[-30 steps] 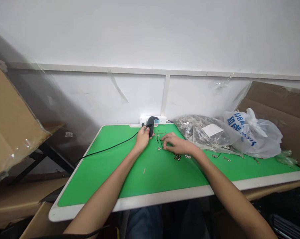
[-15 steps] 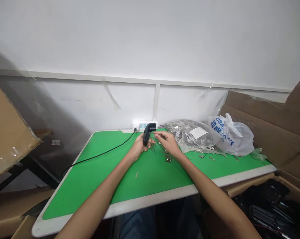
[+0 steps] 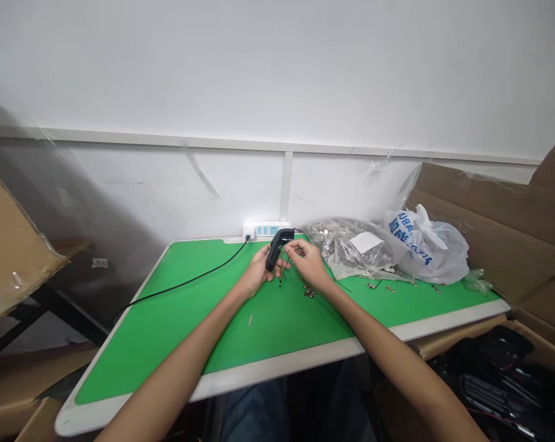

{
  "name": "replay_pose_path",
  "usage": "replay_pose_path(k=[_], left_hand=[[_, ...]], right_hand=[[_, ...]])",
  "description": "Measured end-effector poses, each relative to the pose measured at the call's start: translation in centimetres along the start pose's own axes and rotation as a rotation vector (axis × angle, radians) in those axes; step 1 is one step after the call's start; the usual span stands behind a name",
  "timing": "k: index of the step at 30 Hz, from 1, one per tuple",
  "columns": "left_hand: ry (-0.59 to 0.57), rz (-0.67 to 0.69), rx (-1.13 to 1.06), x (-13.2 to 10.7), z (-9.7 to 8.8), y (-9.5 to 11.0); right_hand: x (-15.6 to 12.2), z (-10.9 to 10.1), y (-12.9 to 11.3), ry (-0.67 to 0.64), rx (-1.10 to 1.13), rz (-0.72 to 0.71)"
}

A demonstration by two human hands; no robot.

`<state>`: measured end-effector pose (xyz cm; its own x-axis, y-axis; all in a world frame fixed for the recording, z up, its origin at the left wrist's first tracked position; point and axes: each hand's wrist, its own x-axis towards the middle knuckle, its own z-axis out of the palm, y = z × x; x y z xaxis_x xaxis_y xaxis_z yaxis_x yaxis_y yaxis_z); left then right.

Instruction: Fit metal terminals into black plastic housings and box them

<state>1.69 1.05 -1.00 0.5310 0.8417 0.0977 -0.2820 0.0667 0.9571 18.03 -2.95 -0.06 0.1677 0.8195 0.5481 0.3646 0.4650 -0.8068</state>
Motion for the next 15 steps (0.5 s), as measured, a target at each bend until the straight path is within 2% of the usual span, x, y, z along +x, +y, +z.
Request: replay_pose_path(k=[3, 7, 11, 15], left_hand=[[0.012, -0.001, 0.033, -0.07, 0.19, 0.0], [0.072, 0.079, 0.108, -0.12, 0.39, -0.15], [0.127, 0.143, 0.203, -0.27, 0.44, -0.5], [0.069, 0.17, 0.274, -0.94, 0.44, -0.24]], right_hand=[[-0.13, 0.0, 0.06, 0.014, -0.035, -0.026], [-0.17, -0.14, 0.1, 0.027, -0.083, -0.05], [-0.16, -0.02, 0.26, 0.023, -0.029, -0.018], [-0.1, 0.02, 0.54, -0.014, 0.114, 0.088]])
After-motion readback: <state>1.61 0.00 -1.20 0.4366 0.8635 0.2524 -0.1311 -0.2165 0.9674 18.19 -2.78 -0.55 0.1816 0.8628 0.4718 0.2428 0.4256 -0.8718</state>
